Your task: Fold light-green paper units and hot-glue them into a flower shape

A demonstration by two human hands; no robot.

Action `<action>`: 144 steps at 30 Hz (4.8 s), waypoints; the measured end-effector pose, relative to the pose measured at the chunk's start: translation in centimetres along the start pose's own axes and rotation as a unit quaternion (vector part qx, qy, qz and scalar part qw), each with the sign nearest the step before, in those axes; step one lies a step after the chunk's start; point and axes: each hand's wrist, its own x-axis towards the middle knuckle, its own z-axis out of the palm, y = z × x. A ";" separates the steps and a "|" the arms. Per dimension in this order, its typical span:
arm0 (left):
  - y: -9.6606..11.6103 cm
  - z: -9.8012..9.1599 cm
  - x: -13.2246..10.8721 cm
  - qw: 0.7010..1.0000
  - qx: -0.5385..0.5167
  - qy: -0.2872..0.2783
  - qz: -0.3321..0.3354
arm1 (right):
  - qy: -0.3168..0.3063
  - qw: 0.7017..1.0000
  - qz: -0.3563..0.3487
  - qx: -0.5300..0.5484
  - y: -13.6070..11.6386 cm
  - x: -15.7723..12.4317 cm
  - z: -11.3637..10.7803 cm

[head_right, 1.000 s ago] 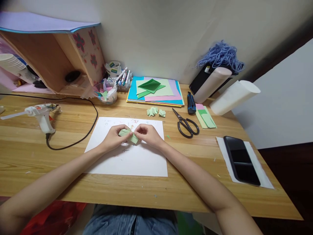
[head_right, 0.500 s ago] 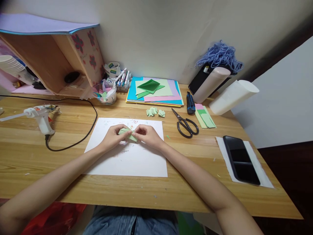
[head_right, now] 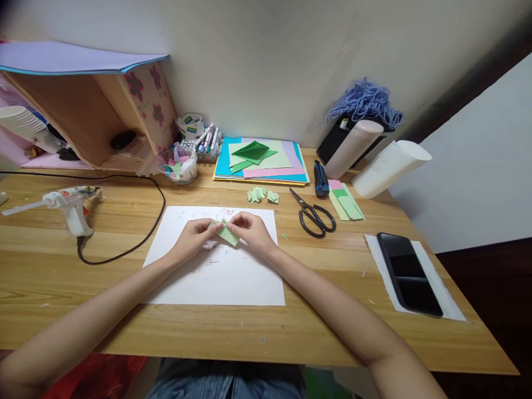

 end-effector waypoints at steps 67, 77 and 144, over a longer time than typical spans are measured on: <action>1.8 -1.9 -0.1 0.991 0.080 -0.102 0.045 | -0.158 0.987 0.013 0.002 -0.7 -0.4 -0.8; 1.0 -2.7 0.7 0.983 -0.035 -0.165 -0.078 | -0.108 0.994 -0.011 -0.010 0.1 -0.5 -0.4; 1.5 -0.4 -0.4 0.997 -0.003 -0.063 -0.052 | 0.012 0.999 -0.028 0.017 0.4 -0.2 -0.1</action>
